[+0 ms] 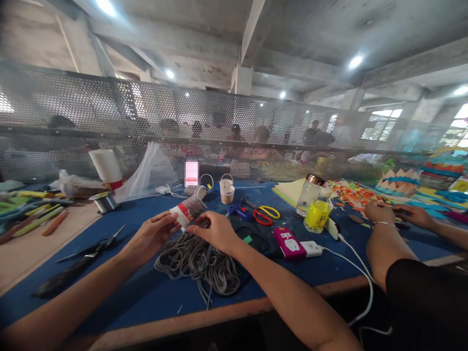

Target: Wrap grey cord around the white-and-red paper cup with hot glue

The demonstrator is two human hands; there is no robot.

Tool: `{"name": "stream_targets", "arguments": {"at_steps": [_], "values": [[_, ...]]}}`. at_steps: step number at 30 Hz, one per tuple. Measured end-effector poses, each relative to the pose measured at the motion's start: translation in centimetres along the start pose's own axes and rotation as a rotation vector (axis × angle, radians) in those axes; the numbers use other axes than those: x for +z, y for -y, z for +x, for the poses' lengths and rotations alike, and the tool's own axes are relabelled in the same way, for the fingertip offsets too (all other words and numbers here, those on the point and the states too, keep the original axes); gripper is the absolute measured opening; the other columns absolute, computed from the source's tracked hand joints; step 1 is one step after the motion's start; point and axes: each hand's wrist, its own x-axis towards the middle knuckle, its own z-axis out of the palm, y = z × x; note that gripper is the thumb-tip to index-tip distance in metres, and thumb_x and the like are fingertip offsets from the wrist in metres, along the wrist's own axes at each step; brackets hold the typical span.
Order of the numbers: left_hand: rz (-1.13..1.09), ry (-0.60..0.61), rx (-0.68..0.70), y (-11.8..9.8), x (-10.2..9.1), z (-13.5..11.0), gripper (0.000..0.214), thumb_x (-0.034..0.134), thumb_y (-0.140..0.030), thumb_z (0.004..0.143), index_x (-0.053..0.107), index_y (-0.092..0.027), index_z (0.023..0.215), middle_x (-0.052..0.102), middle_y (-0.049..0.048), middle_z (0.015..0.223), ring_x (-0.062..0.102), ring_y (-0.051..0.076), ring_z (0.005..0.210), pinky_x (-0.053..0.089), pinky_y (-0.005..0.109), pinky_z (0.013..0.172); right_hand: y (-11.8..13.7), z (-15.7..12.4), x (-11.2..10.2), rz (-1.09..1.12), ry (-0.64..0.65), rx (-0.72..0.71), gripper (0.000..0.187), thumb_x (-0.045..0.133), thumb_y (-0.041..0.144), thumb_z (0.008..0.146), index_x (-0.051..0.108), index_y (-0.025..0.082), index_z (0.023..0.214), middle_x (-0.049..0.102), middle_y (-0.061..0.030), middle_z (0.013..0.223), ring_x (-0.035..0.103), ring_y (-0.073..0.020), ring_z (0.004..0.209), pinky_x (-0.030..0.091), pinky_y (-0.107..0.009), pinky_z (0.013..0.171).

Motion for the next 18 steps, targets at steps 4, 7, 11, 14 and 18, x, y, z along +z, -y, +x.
{"name": "stream_targets", "arguments": {"at_steps": [4,7,11,14,18], "values": [[0.001,0.013,-0.024,0.38,0.05,-0.09,0.017,0.080,-0.019,0.070,0.072,-0.012,0.084,0.074,0.0072,0.086,0.068,0.012,0.071,0.056,0.020,0.073,0.04,-0.15,0.76,-0.016,-0.064,0.022,0.035,0.070,0.051,0.077,0.070,0.019,0.091,0.072,-0.0035,0.088,0.063,-0.0141,0.074,0.047,-0.025,0.069],[0.008,0.020,-0.015,0.53,0.18,-0.13,0.016,0.080,-0.020,0.070,0.072,-0.012,0.083,0.073,0.0070,0.088,0.068,0.013,0.076,0.056,0.021,0.078,-0.10,-0.06,1.11,0.021,-0.095,0.040,0.032,0.069,0.049,0.078,0.071,0.019,0.088,0.072,-0.0031,0.083,0.063,-0.0141,0.071,0.047,-0.025,0.067],[0.015,0.012,0.001,0.59,0.21,-0.05,0.016,0.080,-0.020,0.071,0.073,-0.012,0.083,0.073,0.0080,0.091,0.068,0.014,0.080,0.056,0.021,0.079,-0.02,-0.01,1.19,0.076,-0.114,0.015,0.023,0.065,0.040,0.082,0.069,0.018,0.085,0.071,-0.0025,0.080,0.063,-0.0135,0.069,0.048,-0.024,0.066],[0.028,-0.015,0.009,0.61,0.15,0.05,0.017,0.081,-0.021,0.069,0.073,-0.012,0.081,0.073,0.0070,0.088,0.067,0.013,0.075,0.057,0.021,0.076,-0.01,0.02,1.07,0.100,-0.131,0.051,0.017,0.063,0.036,0.082,0.063,0.019,0.081,0.067,0.0003,0.070,0.061,-0.0123,0.061,0.046,-0.023,0.059],[0.066,-0.048,0.031,0.53,0.30,-0.05,0.020,0.083,-0.021,0.066,0.073,-0.013,0.080,0.073,0.0071,0.087,0.067,0.014,0.075,0.057,0.023,0.074,-0.18,0.22,0.97,0.229,-0.097,0.136,0.016,0.062,0.034,0.080,0.055,0.020,0.080,0.064,0.0031,0.064,0.061,-0.0118,0.054,0.047,-0.022,0.054]]}}
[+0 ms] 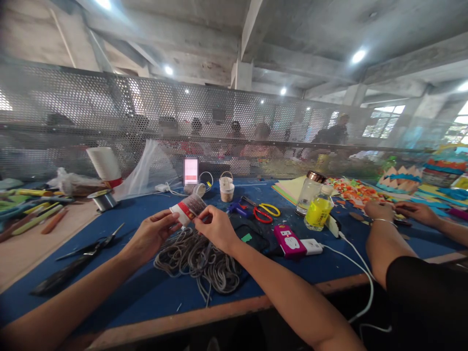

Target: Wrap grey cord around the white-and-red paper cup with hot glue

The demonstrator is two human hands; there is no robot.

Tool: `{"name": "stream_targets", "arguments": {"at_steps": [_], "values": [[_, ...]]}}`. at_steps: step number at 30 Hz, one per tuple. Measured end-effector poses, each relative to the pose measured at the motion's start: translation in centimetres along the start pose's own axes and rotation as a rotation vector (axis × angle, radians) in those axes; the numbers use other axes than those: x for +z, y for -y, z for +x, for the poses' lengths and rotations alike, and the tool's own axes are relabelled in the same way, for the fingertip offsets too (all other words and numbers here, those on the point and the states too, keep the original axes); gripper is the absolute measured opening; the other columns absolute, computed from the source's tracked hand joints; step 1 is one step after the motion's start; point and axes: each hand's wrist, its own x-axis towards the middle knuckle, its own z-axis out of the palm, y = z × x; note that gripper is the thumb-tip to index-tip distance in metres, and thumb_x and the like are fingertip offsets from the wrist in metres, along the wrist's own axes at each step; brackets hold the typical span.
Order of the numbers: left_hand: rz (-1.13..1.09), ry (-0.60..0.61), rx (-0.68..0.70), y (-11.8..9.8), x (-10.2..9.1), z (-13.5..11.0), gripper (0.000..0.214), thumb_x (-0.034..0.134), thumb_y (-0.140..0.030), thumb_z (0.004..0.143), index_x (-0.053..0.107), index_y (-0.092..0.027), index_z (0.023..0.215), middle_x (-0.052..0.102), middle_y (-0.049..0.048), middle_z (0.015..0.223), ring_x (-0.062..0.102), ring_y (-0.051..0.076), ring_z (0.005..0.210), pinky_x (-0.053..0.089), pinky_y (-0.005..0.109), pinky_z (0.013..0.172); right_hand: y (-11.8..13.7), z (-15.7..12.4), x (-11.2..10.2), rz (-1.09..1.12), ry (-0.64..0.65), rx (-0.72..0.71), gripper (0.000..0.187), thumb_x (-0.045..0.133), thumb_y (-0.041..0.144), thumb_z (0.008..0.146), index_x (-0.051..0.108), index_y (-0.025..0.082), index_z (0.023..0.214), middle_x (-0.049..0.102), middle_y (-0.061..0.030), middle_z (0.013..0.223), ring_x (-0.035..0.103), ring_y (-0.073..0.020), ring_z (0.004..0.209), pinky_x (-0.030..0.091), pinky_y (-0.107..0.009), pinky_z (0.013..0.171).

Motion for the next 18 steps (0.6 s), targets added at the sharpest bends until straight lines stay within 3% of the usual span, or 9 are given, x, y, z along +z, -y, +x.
{"name": "stream_targets", "arguments": {"at_steps": [4,7,10,18], "values": [[0.083,0.000,0.062,-0.2,0.2,-0.2,0.023,0.084,-0.025,0.065,0.075,-0.013,0.082,0.073,0.0075,0.088,0.067,0.016,0.080,0.055,0.023,0.075,-0.1,0.3,-0.1,0.171,0.079,0.015,0.015,0.062,0.028,0.079,0.049,0.020,0.080,0.070,0.0002,0.079,0.061,-0.0099,0.053,0.049,-0.023,0.055],[0.136,-0.016,0.115,-0.2,0.2,-0.2,0.024,0.083,-0.027,0.065,0.075,-0.014,0.083,0.074,0.0064,0.086,0.066,0.016,0.077,0.054,0.024,0.075,0.0,0.4,-0.3,0.147,0.090,0.004,0.015,0.061,0.026,0.080,0.053,0.020,0.091,0.068,0.0007,0.080,0.061,-0.0103,0.056,0.050,-0.023,0.058],[0.234,-0.026,0.178,-0.2,0.1,-0.3,0.028,0.081,-0.031,0.067,0.076,-0.015,0.089,0.074,0.0061,0.086,0.065,0.016,0.075,0.052,0.025,0.073,0.1,0.3,-0.8,-0.059,0.031,-0.099,0.018,0.059,0.023,0.083,0.060,0.019,0.100,0.067,-0.0002,0.083,0.063,-0.0124,0.070,0.051,-0.024,0.068],[0.426,0.002,0.263,-0.2,-0.3,-0.5,0.023,0.073,-0.031,0.076,0.074,-0.016,0.093,0.074,0.0038,0.086,0.063,0.015,0.076,0.047,0.024,0.073,1.0,0.0,-2.2,-0.641,-0.129,-0.414,0.006,0.061,0.023,0.089,0.066,0.021,0.091,0.065,-0.0020,0.087,0.060,-0.0163,0.085,0.040,-0.030,0.081]]}}
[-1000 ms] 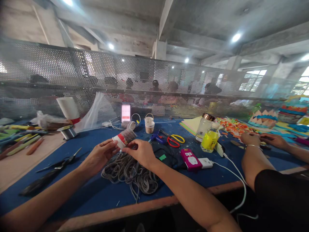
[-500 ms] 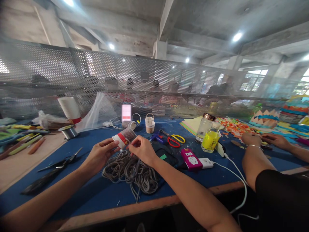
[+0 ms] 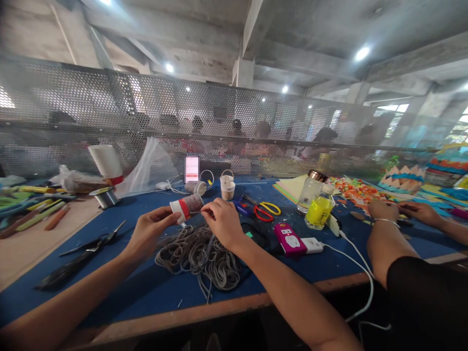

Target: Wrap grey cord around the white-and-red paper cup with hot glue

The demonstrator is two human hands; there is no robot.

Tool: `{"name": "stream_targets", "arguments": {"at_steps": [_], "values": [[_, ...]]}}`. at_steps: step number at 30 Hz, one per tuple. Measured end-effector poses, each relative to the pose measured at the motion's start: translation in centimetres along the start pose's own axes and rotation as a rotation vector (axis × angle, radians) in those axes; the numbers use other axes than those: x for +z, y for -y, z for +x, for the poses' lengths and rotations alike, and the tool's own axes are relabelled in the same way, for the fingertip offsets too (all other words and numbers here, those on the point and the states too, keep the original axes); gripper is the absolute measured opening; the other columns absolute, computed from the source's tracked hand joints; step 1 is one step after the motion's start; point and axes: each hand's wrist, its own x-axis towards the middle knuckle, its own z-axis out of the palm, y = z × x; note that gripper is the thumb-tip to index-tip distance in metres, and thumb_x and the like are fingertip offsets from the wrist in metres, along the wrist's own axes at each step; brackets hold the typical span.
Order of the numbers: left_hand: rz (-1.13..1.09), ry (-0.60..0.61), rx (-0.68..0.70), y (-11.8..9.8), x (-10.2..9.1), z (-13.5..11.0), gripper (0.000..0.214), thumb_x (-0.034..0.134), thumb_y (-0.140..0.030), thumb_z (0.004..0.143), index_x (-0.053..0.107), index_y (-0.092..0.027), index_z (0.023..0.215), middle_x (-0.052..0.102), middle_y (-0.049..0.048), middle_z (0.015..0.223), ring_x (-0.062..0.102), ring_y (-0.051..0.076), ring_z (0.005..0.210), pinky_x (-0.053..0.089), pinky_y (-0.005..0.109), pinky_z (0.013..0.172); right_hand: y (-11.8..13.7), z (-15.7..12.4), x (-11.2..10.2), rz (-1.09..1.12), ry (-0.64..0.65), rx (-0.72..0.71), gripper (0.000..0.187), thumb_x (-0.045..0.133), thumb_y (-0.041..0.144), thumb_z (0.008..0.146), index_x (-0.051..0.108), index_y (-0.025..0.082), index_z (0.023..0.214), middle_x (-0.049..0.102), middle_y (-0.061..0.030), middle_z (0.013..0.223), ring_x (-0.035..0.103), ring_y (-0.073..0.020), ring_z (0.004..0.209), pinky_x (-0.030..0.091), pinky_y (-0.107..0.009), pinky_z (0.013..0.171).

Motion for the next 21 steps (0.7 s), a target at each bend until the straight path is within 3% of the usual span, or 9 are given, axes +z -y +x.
{"name": "stream_targets", "arguments": {"at_steps": [8,21], "values": [[0.061,0.076,-0.031,-1.1,0.5,-0.6,0.021,0.072,-0.030,0.076,0.074,-0.014,0.090,0.074,0.0035,0.080,0.062,0.015,0.069,0.047,0.024,0.067,0.4,0.0,-0.4,-0.058,-0.012,-0.157,0.013,0.056,0.029,0.094,0.066,0.023,0.097,0.063,-0.0028,0.091,0.058,-0.0168,0.094,0.035,-0.033,0.089],[0.015,0.173,-0.099,-1.6,1.1,-1.1,0.019,0.075,-0.028,0.072,0.074,-0.015,0.086,0.071,0.0008,0.074,0.059,0.012,0.065,0.043,0.021,0.062,0.4,0.1,-0.3,0.053,-0.051,-0.156,0.011,0.059,0.030,0.092,0.066,0.022,0.094,0.065,-0.0022,0.091,0.059,-0.0161,0.092,0.037,-0.033,0.089]]}}
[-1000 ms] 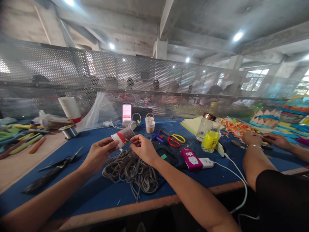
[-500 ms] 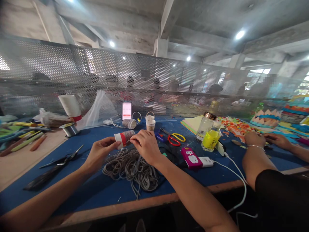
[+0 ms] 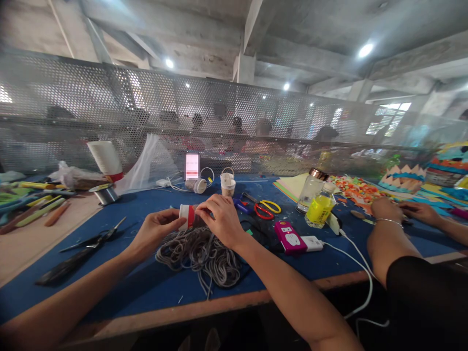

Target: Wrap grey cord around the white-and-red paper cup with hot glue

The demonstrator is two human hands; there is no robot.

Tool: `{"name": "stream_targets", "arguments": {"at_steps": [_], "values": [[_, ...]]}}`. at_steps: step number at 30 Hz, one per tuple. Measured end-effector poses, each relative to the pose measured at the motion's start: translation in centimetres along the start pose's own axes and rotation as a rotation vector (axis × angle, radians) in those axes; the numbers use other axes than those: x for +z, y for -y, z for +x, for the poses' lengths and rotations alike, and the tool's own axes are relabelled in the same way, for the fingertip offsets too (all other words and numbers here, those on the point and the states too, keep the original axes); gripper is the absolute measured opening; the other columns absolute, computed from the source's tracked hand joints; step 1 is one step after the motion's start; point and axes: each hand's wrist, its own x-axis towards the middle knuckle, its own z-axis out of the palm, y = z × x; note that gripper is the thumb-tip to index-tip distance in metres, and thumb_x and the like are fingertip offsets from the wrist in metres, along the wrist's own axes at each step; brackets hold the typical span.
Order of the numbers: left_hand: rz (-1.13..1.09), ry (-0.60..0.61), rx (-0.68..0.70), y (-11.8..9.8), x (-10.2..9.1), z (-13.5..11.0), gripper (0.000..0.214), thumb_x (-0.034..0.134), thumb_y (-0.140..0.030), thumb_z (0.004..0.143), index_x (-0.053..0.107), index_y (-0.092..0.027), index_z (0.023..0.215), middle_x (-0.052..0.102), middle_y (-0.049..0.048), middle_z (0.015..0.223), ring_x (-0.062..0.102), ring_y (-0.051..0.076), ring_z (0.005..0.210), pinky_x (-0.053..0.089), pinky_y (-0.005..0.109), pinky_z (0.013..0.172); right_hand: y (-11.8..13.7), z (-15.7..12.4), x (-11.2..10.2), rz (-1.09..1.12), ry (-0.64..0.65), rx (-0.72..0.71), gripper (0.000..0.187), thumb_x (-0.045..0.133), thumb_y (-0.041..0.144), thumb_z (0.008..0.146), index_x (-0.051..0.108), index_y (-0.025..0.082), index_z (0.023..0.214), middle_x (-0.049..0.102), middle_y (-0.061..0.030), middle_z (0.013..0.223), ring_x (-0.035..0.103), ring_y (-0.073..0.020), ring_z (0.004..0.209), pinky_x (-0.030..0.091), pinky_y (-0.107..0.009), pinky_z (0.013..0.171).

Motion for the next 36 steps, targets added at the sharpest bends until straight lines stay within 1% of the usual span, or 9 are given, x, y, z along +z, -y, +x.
{"name": "stream_targets", "arguments": {"at_steps": [9,15,27,33,36], "values": [[-0.004,0.055,-0.008,-0.09,0.00,-0.15,0.017,0.073,-0.028,0.074,0.075,-0.016,0.086,0.068,-0.0012,0.068,0.057,0.011,0.060,0.042,0.020,0.058,-0.15,-0.04,0.09,0.004,0.010,0.019,0.010,0.060,0.031,0.092,0.065,0.022,0.093,0.066,-0.0020,0.090,0.060,-0.0162,0.090,0.038,-0.033,0.089],[0.000,0.085,-0.002,0.11,-0.09,-0.16,0.019,0.072,-0.029,0.076,0.074,-0.016,0.089,0.070,0.0008,0.073,0.059,0.012,0.063,0.043,0.021,0.059,-0.12,0.01,0.13,-0.003,0.004,0.022,0.011,0.060,0.031,0.092,0.066,0.022,0.092,0.066,-0.0020,0.090,0.060,-0.0161,0.091,0.038,-0.032,0.089],[0.060,0.086,0.026,0.09,-0.09,-0.17,0.021,0.070,-0.033,0.075,0.073,-0.015,0.086,0.071,0.0027,0.073,0.061,0.015,0.062,0.046,0.024,0.059,-0.01,0.01,0.04,-0.015,0.007,0.043,0.011,0.059,0.031,0.092,0.065,0.022,0.090,0.066,-0.0024,0.089,0.060,-0.0163,0.089,0.039,-0.033,0.088],[0.038,0.105,0.025,0.16,-0.17,-0.18,0.019,0.071,-0.032,0.075,0.074,-0.015,0.085,0.071,0.0015,0.072,0.062,0.014,0.063,0.047,0.022,0.061,-0.02,0.06,-0.02,-0.019,0.010,0.047,0.011,0.060,0.030,0.091,0.065,0.021,0.088,0.066,-0.0026,0.088,0.060,-0.0166,0.089,0.039,-0.032,0.087],[0.044,0.107,0.028,0.09,-0.13,-0.19,0.020,0.071,-0.031,0.074,0.074,-0.015,0.086,0.072,0.0024,0.075,0.062,0.015,0.065,0.048,0.023,0.062,-0.03,0.04,-0.03,-0.021,0.013,0.048,0.010,0.061,0.030,0.091,0.065,0.021,0.088,0.066,-0.0022,0.088,0.060,-0.0165,0.089,0.038,-0.032,0.088]]}}
